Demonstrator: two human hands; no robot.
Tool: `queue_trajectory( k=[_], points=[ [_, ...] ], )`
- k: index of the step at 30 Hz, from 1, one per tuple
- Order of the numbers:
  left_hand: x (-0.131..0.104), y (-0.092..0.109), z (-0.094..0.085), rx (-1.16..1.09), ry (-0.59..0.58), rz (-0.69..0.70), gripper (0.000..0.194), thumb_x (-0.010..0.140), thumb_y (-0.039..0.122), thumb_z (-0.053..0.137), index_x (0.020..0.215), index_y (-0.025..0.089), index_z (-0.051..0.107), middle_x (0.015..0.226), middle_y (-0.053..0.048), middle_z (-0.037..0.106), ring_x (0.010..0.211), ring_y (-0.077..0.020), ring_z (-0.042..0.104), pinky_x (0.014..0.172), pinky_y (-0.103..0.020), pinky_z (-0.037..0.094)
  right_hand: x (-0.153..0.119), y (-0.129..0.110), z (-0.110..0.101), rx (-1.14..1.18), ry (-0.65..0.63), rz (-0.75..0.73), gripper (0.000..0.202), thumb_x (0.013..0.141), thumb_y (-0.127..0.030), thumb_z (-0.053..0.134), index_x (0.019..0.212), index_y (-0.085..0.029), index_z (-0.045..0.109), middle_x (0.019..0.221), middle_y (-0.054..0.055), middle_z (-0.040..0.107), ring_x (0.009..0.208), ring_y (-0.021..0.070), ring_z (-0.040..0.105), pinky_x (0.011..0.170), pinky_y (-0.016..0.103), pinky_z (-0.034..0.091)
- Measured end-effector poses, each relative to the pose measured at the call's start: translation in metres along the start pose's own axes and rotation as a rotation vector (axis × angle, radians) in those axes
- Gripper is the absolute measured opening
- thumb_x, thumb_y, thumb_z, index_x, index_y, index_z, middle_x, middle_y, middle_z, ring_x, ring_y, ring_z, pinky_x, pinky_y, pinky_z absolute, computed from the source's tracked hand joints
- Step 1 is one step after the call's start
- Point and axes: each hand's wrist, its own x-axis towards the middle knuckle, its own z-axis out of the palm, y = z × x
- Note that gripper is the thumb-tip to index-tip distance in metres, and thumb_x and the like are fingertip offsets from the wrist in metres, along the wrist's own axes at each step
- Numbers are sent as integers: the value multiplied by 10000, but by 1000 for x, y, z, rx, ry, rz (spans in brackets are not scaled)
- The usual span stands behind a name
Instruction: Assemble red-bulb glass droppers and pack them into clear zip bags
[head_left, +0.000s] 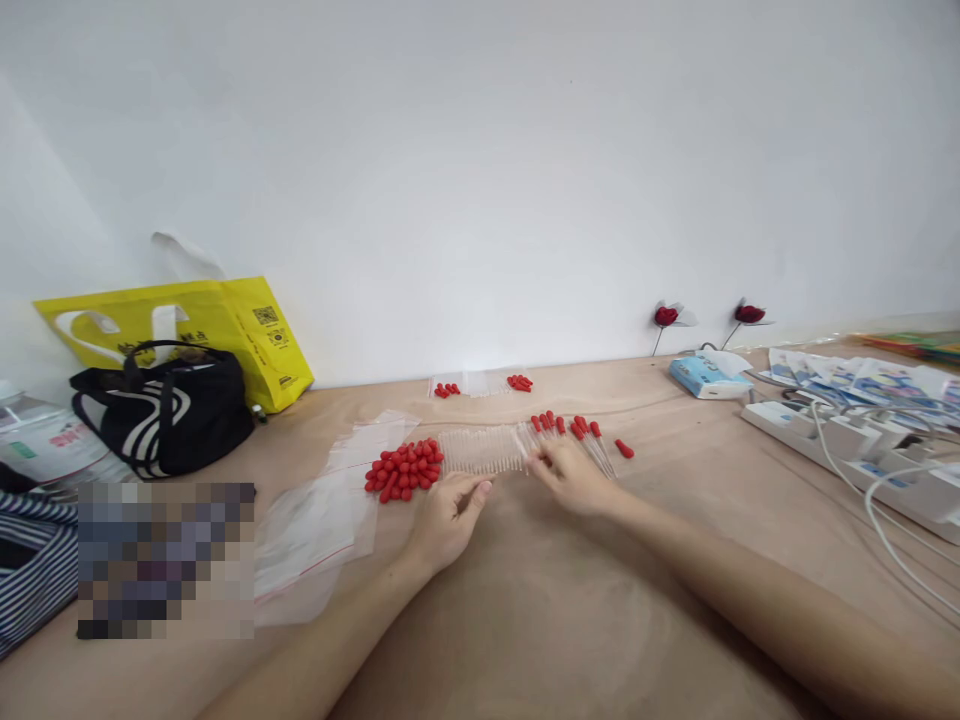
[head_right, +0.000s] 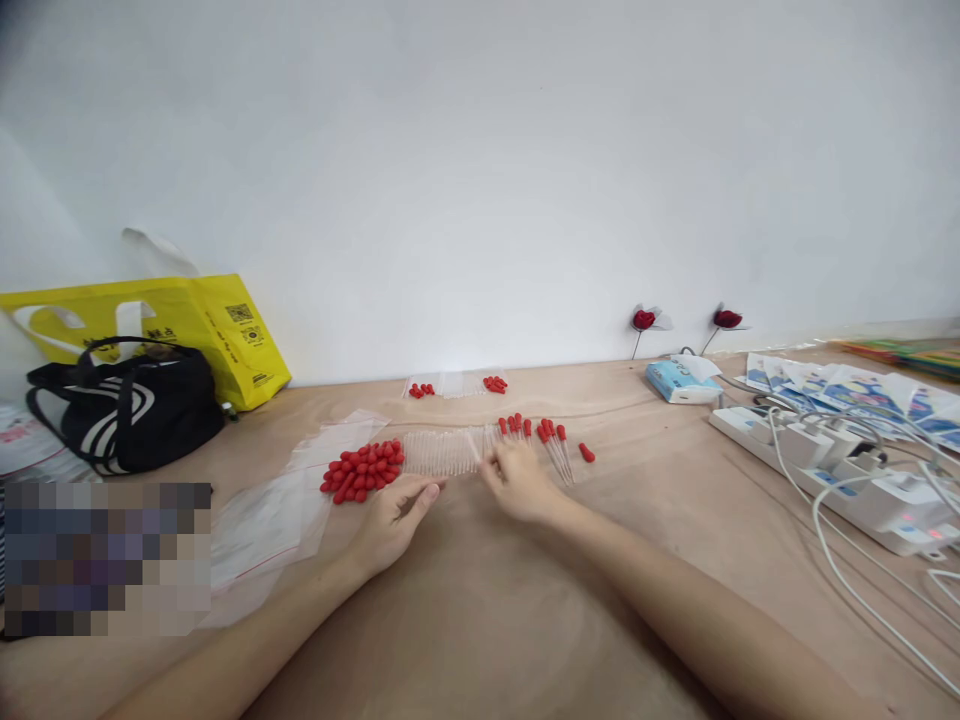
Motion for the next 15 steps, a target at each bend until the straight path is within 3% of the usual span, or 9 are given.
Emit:
queue_trajectory(
  k=[2, 5, 8, 10, 12, 15],
  points=[
    [1, 2, 1, -140, 13, -82, 283, 836, 354, 419, 887, 188, 643, 900, -38, 664, 871, -187, 580, 781, -331, 433, -7, -18, 10, 169, 13, -121, 244, 845, -296, 361, 716, -169, 526, 739, 41, 576, 738, 148, 508, 675, 261, 363],
    [3, 9, 4, -323, 31, -134, 296, 825, 376, 425, 832, 163, 632, 855, -32, 662, 840, -183, 594, 755, -296, 460, -17, -42, 26, 255, 8, -187, 211, 833, -297, 402, 699, -175, 511, 707, 22, 558, 696, 136, 488, 642, 256, 354],
    [5, 15, 3, -395, 90, -119, 283, 827, 372, 419, 765, 153, 588, 784, -28, 645, 777, -163, 595, 717, -272, 470, -19, -46, 32, 294, 36, -234, 191, 826, -307, 429, 719, -183, 528, 716, 11, 557, 699, 131, 486, 651, 256, 350],
    [5, 13, -2, -368, 183, -112, 269, 841, 361, 392, 746, 160, 544, 757, -25, 629, 754, -150, 589, 714, -266, 465, -15, -32, 29, 268, 99, -225, 177, 808, -343, 464, 763, -197, 554, 751, 12, 563, 738, 138, 496, 689, 268, 351],
    [5, 5, -8, -270, 255, -104, 243, 851, 350, 375, 754, 171, 509, 710, -12, 606, 709, -139, 579, 688, -261, 457, -12, -5, 21, 146, 212, -125, 195, 784, -369, 487, 748, -196, 569, 765, 30, 563, 783, 163, 500, 719, 288, 347],
    [3, -9, -18, -29, 219, -37, 202, 844, 341, 400, 799, 185, 520, 693, -5, 594, 662, -141, 558, 644, -262, 426, -11, 46, 6, -57, 345, 128, 190, 783, -318, 446, 760, -185, 579, 832, 64, 580, 826, 187, 518, 740, 306, 346]
  ],
)
